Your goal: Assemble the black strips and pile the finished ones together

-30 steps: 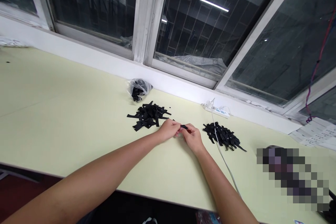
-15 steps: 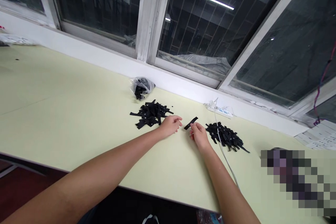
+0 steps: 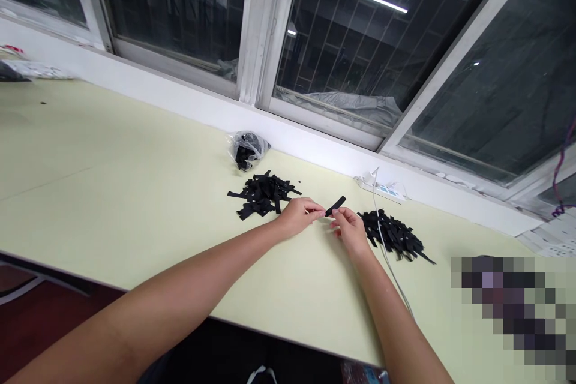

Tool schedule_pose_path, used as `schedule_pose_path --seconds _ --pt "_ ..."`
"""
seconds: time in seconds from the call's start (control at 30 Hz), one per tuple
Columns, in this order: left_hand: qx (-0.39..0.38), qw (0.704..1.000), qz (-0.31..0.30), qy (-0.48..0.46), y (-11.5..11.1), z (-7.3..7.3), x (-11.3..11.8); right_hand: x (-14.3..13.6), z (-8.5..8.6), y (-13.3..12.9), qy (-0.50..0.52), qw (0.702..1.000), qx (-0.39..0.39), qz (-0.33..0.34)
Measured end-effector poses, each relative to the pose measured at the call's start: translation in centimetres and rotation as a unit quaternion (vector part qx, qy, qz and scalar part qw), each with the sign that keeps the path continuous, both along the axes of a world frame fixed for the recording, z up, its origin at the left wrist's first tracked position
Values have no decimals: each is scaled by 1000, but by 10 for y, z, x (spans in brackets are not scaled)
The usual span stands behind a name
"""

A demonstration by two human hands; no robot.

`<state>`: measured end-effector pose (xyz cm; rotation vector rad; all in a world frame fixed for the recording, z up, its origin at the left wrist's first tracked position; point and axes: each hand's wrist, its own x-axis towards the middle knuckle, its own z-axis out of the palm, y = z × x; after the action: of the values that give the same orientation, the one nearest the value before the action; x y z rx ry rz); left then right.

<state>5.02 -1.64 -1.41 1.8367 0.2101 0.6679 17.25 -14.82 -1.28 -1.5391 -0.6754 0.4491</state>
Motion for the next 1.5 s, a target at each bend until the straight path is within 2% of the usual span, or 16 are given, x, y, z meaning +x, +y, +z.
schedule_pose_path --seconds 0.17,0.37,0.47,0.63,0.8,1.07,1.17,1.37,1.43,1.5 --pt "-33 999 23 1 -3 5 0 -2 0 0 -17 1000 2 17" --pt "56 998 30 -15 -3 10 -4 -2 -3 1 -32 998 0 53" --pt "69 997 38 -21 -3 9 -3 -3 -3 1 -23 997 2 69" --pt "21 1000 21 -10 -4 8 -3 -7 -2 0 -11 996 5 84" --pt "-37 998 23 -47 -6 6 0 -11 2 -1 -9 997 1 83" --pt "-163 983 5 -84 -5 3 7 -12 3 0 1 996 7 86" --pt "-185 979 8 -89 -5 3 7 -12 2 0 -1 996 10 86" --pt "-147 982 7 -116 -3 1 8 -5 -3 -1 -31 997 -6 65" --pt "-99 987 24 -122 -1 0 8 2 -5 -3 -105 993 -36 29" --pt "-36 991 49 -115 2 0 6 10 -8 -5 -215 973 -84 -18"
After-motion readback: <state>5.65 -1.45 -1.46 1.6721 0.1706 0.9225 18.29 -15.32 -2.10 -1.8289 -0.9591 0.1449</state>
